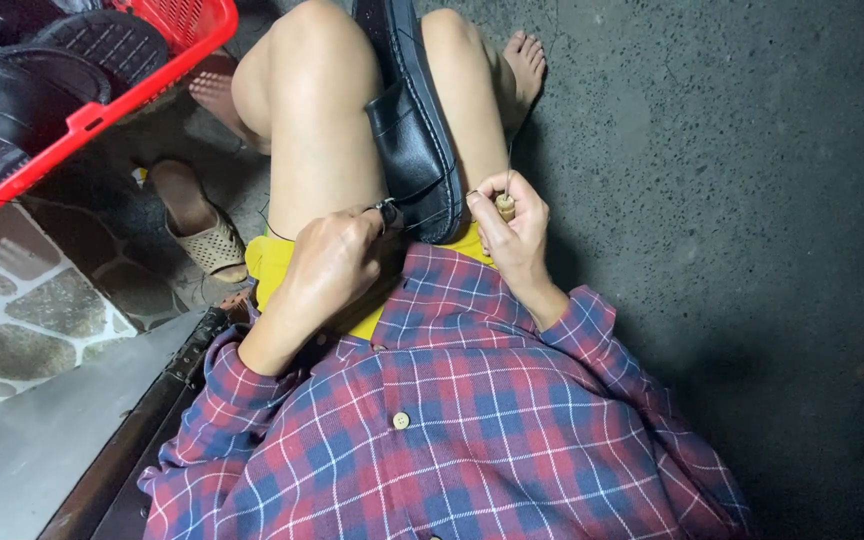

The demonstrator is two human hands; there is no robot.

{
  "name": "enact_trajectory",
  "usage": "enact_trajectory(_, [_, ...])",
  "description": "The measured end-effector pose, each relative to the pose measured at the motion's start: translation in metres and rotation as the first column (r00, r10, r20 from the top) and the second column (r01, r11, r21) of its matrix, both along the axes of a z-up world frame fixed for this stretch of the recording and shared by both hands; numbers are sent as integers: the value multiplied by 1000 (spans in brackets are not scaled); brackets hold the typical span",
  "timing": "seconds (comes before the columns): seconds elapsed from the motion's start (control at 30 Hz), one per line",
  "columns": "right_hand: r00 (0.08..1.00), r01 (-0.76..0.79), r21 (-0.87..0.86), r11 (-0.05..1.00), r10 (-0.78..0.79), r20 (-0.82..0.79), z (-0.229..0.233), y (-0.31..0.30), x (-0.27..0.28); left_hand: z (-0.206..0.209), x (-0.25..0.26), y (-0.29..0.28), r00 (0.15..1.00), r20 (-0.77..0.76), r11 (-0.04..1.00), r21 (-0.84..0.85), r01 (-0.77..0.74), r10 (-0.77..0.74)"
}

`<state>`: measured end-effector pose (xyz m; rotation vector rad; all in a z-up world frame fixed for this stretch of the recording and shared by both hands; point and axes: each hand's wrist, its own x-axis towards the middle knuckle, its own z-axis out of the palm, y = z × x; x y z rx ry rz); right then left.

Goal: Manually stitching the sole of a black sandal using a needle and thread in a repair shop environment.

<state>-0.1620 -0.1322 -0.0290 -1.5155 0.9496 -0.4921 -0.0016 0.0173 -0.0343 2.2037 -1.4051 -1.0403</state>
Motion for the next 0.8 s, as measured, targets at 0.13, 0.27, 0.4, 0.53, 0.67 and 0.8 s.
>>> enact_trajectory(0.13, [1000, 3, 5, 1000, -3, 0, 0, -1, 2, 1, 3, 0, 999, -34, 999, -3, -37, 37])
enact_trajectory(0.27, [1000, -5, 6, 1000, 5, 0, 2, -1, 6, 1, 6, 3, 997, -56, 999, -3, -52, 51])
enact_trajectory(0.4, [1000, -27, -7, 1000, 27, 14, 4, 0, 7, 3, 9, 7, 995, -42, 996, 5, -92, 92])
enact_trajectory(0.53, [997, -80, -43, 996, 80, -5, 5, 2, 7, 9, 13, 8, 991, -14, 991, -1, -131, 131])
enact_trajectory(0.67, [994, -108, -101, 989, 107, -15, 9, 3, 8, 14, 14, 10, 986, 4, 986, -15, -169, 169])
enact_trajectory(0.8, [992, -123, -134, 983, 122, -18, 4, 2, 7, 9, 13, 9, 981, 3, 981, -20, -193, 193])
